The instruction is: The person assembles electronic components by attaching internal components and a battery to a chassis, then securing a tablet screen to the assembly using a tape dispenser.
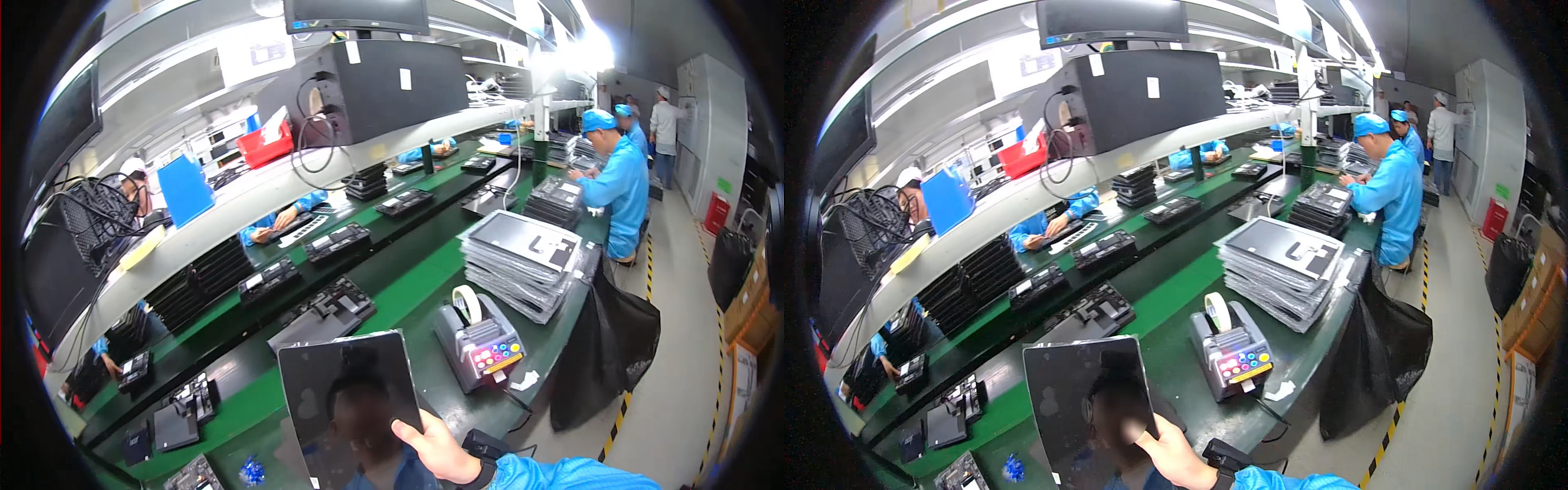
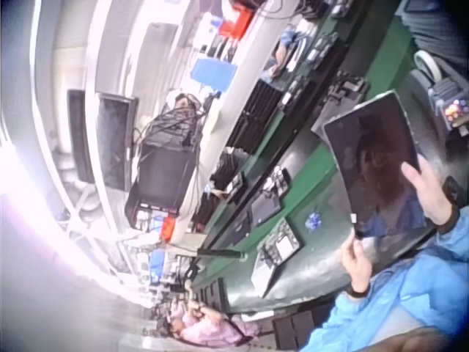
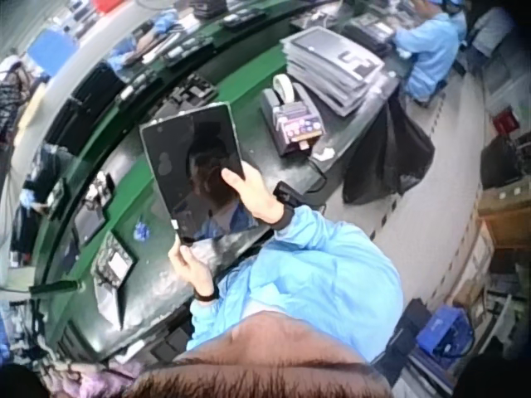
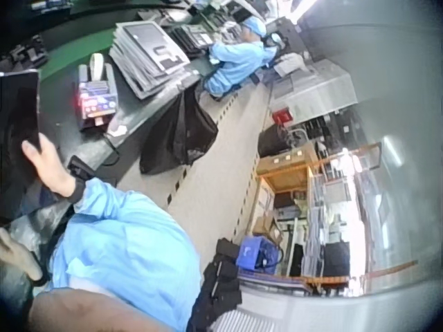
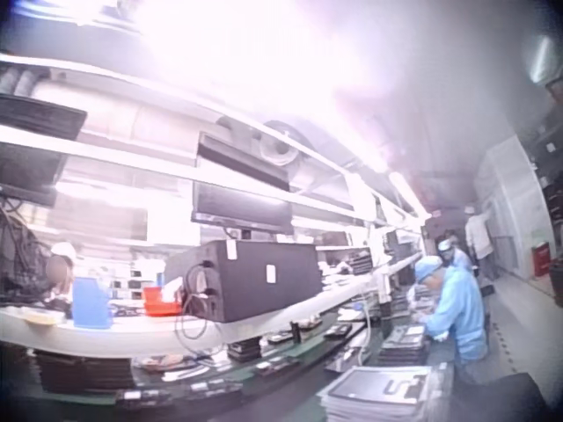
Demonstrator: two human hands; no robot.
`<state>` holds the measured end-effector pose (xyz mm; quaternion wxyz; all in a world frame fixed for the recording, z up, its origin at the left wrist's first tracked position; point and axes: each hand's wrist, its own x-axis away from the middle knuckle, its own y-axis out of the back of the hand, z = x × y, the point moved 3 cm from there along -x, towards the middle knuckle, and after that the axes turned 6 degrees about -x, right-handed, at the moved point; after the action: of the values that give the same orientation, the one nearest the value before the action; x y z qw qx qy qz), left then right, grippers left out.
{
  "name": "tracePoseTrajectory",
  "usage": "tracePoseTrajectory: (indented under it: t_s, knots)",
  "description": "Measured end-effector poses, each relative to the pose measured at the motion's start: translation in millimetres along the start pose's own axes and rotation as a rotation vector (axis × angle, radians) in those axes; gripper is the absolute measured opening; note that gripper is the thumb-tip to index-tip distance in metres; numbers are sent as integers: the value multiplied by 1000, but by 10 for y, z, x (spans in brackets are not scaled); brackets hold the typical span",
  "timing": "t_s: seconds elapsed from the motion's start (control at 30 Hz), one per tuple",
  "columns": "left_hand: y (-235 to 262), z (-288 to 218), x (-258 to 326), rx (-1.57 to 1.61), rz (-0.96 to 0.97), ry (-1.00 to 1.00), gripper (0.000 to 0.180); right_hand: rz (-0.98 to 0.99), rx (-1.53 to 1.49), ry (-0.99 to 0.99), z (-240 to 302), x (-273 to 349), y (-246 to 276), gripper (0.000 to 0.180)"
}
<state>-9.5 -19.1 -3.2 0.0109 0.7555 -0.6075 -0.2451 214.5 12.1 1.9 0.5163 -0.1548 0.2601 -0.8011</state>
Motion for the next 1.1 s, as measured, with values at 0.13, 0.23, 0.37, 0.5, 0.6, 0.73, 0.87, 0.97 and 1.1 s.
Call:
tracePoseTrajectory:
  t_s: [0.13,0.23,0.37,0.5,0.6,0.73,0.87,0.97,1.1]
  knots:
    - [22,-47,45,-67,88,-18,26,57,18,-2,53,38,98,34]
    - [35,-30,107,-86,86,34,28,61,29,-7,110,52,71,34]
    - [43,-16,186,-76,81,48,30,49,69,-12,117,74,87,35]
    - [56,99,210,-74,79,-27,31,70,12,-65,154,86,94,35]
    - [59,144,236,-60,76,-16,31,76,6,-83,113,83,109,35]
    - [63,157,249,-37,75,-10,31,30,66,-104,82,78,139,35]
    - [70,194,269,-62,92,-46,31,28,65,-73,98,69,140,36]
    - [62,170,271,-66,87,-51,31,65,61,-115,116,48,155,37]
    - [26,51,255,-55,95,-22,31,58,50,-109,98,17,192,38]
